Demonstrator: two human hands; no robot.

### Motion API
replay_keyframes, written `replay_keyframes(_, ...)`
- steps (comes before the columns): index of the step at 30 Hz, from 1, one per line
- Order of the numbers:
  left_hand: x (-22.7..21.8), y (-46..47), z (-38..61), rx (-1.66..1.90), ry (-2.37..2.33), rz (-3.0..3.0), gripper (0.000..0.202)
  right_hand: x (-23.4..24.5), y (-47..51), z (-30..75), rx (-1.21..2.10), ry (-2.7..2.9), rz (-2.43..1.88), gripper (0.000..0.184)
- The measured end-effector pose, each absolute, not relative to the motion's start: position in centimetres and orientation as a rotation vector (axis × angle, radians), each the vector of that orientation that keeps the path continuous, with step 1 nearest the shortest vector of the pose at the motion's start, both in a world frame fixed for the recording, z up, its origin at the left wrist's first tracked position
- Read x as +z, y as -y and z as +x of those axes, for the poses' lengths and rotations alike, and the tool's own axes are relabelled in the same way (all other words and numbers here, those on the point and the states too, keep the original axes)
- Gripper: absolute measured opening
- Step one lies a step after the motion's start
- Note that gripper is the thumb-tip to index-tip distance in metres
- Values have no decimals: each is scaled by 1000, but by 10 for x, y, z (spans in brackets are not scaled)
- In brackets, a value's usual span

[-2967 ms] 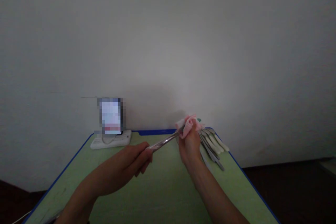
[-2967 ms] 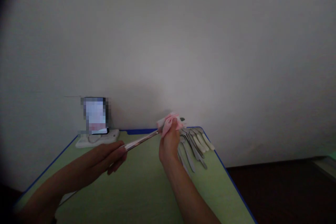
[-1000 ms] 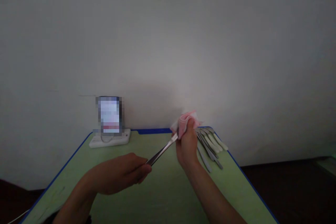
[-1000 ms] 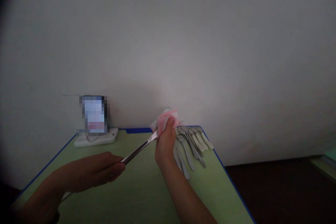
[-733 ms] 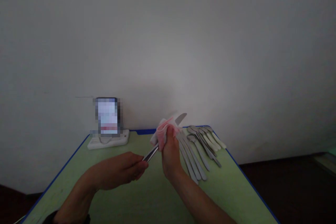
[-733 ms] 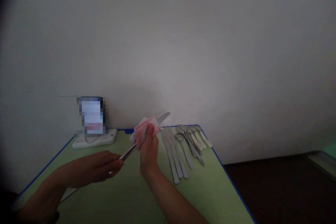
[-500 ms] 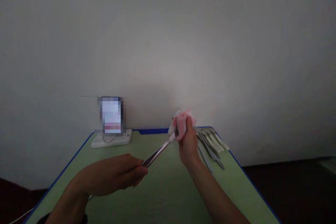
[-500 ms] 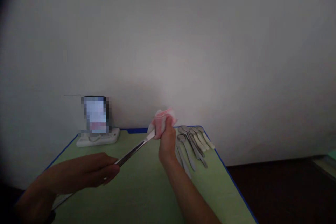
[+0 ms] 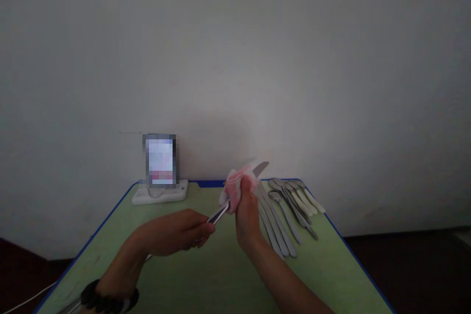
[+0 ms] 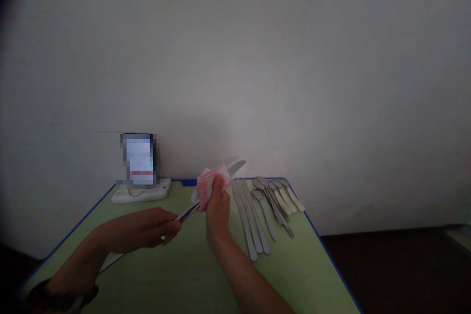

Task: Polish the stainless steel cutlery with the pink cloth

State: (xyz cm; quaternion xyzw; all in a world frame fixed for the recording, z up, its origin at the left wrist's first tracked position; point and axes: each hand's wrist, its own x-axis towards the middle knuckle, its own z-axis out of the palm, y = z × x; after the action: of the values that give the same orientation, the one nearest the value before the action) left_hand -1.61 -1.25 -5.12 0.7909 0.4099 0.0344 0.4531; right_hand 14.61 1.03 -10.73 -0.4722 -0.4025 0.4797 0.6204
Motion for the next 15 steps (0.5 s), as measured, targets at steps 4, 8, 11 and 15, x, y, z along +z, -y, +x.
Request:
replay_keyframes(4, -62, 6, -17, 197, -998, 1882, 43, -99, -7, 144, 1130, 887, -1127, 54)
replay_keyframes(8, -59, 6, -21, 207, -1018, 1794, 46, -85, -13, 162, 1055, 989, -1120, 55)
replay_keyframes(11, -55, 3, -26, 376, -1137, 1826, 46, -79, -13, 169, 1049, 1196, -1168, 55)
replay_keyframes(15, -54, -5, -27, 812, -1341, 1938, 33, -79, -6, 162, 1127, 1456, -1082, 51)
